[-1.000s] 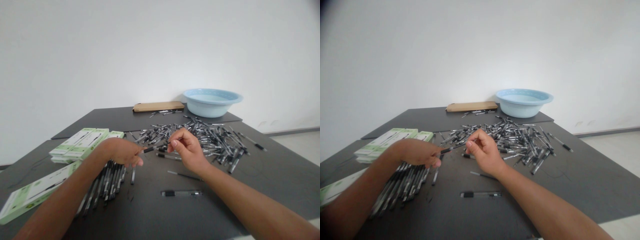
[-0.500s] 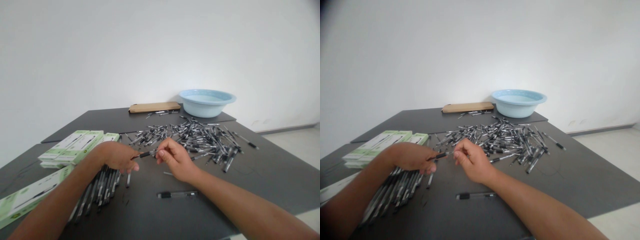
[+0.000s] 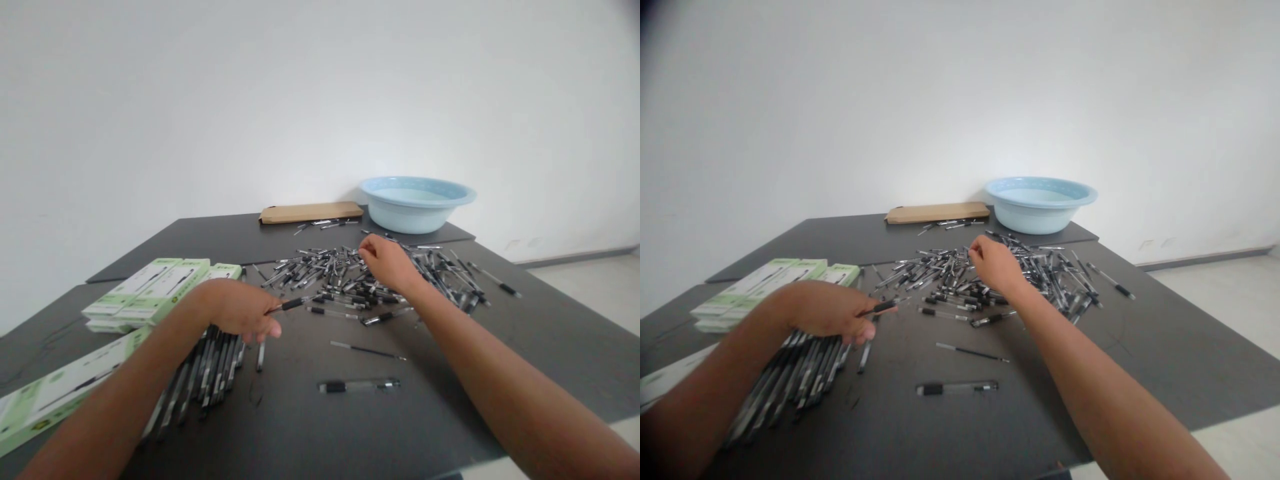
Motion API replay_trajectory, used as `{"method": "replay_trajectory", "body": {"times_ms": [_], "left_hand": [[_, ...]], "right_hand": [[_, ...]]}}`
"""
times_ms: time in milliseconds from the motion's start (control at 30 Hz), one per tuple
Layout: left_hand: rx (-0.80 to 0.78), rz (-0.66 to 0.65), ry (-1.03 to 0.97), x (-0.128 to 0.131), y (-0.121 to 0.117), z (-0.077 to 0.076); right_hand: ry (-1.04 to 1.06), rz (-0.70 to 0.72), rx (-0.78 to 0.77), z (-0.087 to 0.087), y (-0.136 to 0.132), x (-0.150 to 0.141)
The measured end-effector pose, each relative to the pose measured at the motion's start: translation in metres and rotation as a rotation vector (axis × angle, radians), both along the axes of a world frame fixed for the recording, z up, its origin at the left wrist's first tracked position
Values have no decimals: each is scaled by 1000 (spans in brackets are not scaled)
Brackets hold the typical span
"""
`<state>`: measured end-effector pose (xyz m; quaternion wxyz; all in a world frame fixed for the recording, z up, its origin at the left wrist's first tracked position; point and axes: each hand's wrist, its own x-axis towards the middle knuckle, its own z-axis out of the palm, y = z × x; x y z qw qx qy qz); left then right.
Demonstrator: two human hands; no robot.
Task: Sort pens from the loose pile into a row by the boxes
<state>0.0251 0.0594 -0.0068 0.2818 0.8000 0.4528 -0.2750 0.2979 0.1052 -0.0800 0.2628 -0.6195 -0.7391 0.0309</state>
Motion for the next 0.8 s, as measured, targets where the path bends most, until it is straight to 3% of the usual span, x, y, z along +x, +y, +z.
{"method": "replay_trajectory", "body": {"times_ms": [67,300,800], "left_hand": [[6,-17,5,1,-1,2],[38,-41,-18,0,-6,8],[172,-112,116,8,-17,12]], "right_hand": [[-166,-127,-118,-2,20,10],[-294,-131,-247,-30,60,-4],[-385,-109,-298,-42,80,-23]]}}
